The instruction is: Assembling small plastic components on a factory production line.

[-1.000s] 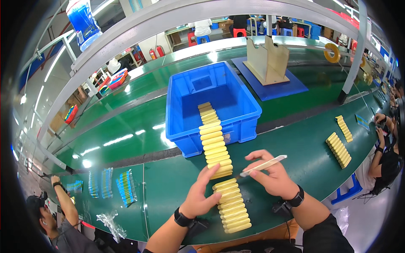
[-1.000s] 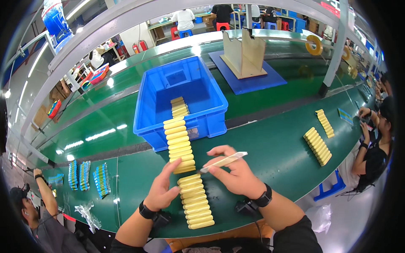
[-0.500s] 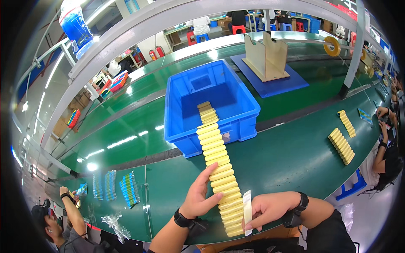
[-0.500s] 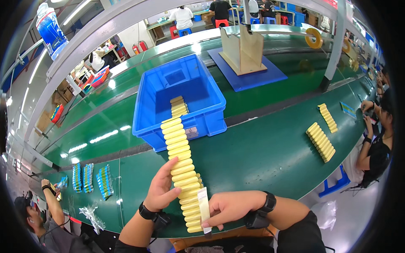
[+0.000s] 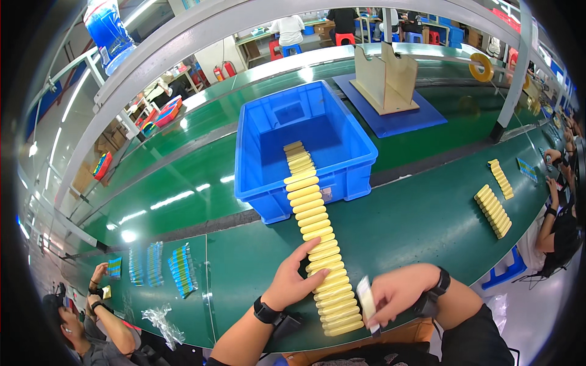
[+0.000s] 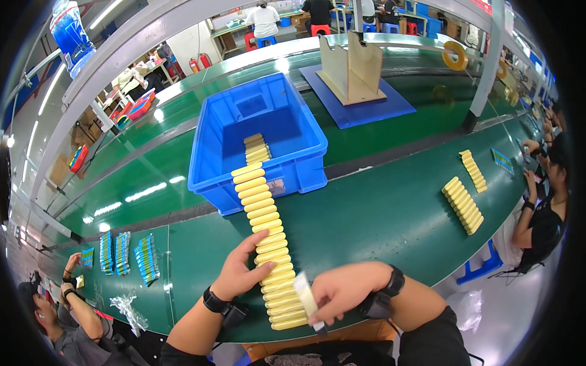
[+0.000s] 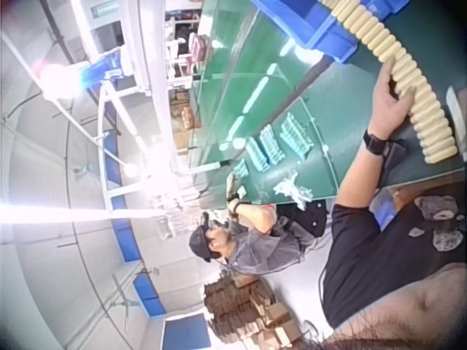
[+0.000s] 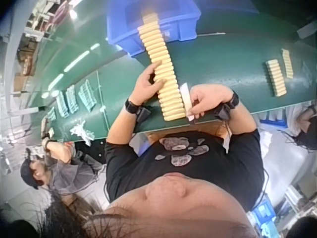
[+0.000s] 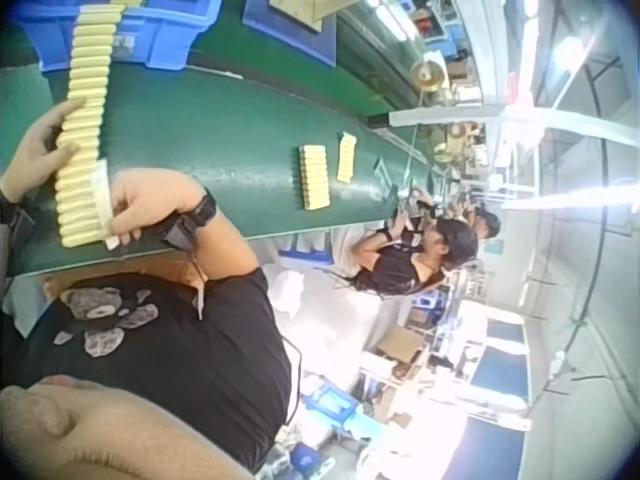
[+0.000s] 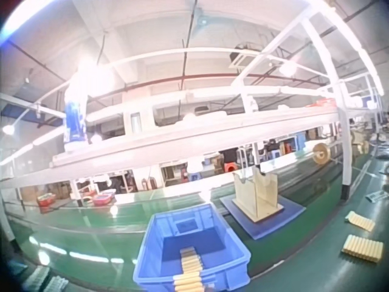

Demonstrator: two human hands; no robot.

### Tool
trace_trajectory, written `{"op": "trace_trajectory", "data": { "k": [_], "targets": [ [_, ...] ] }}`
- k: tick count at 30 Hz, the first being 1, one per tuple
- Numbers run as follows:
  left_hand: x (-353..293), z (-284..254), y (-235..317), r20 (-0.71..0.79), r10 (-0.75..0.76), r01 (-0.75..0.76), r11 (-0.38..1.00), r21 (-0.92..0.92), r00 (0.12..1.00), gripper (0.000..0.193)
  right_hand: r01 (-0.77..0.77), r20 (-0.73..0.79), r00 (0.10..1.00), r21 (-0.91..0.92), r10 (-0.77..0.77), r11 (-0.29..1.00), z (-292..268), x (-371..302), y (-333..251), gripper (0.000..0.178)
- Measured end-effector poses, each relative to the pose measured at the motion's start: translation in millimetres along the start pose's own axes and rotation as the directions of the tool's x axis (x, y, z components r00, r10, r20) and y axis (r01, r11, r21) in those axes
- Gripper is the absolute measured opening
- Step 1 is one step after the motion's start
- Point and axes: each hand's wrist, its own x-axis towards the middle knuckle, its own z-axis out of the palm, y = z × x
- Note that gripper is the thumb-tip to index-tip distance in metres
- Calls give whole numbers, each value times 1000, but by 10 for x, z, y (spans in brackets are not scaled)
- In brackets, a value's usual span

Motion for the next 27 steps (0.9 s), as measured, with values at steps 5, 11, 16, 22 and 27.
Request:
{"op": "trace_trajectory", "data": {
  "k": [5,11,16,22,27],
  "targets": [
    [0,-26,-71,10,17,-17,999,-39,1000,75,537,-791,270,-349,-549,768,-110,161,103,18],
    [41,-35,50,-7,182,-179,973,147,983,79,14,-602,222,-785,-767,620,-100,443,-44,33],
    [4,-44,68,-44,191,-179,964,196,981,81,-172,-609,270,-792,-746,585,-115,316,-53,31],
    [-16,-192,148,48,376,-378,922,78,925,84,438,-837,125,-436,-533,786,-79,151,14,12],
    [-155,-56,242,256,465,-514,839,178,848,90,626,-773,438,-104,-459,773,49,215,-12,20]
  ]
}}
